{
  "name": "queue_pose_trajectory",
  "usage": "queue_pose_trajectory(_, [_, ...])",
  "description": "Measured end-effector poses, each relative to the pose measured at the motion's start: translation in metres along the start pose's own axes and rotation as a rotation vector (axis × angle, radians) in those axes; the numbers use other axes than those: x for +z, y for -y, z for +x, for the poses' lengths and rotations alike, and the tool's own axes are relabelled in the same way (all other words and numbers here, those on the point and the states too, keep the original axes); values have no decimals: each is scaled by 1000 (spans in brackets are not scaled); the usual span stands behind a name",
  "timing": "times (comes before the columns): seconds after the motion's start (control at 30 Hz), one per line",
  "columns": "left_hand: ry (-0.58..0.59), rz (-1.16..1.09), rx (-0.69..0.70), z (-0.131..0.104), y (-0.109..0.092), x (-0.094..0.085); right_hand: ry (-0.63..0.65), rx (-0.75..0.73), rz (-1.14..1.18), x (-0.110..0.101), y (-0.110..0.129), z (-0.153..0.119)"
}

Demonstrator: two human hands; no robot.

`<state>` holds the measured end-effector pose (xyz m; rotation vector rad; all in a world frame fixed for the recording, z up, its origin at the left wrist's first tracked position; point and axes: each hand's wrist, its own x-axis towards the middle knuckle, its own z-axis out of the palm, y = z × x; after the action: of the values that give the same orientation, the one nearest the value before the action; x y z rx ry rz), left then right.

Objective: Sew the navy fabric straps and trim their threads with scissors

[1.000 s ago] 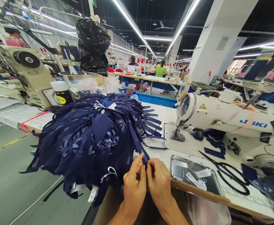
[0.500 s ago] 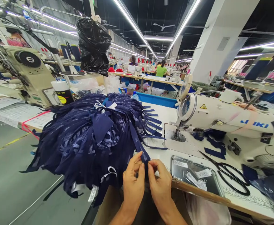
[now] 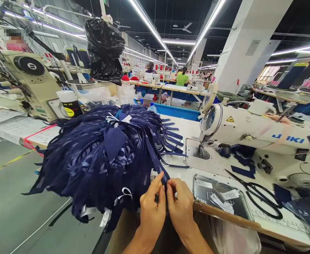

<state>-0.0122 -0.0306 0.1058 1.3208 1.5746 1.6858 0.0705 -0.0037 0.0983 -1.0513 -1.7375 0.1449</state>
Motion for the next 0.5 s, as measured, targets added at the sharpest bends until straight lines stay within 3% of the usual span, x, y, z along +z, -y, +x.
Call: queue_pose_trajectory(0.5, [-11, -58, -69, 3, -6, -1, 29, 151, 168, 3, 1, -4])
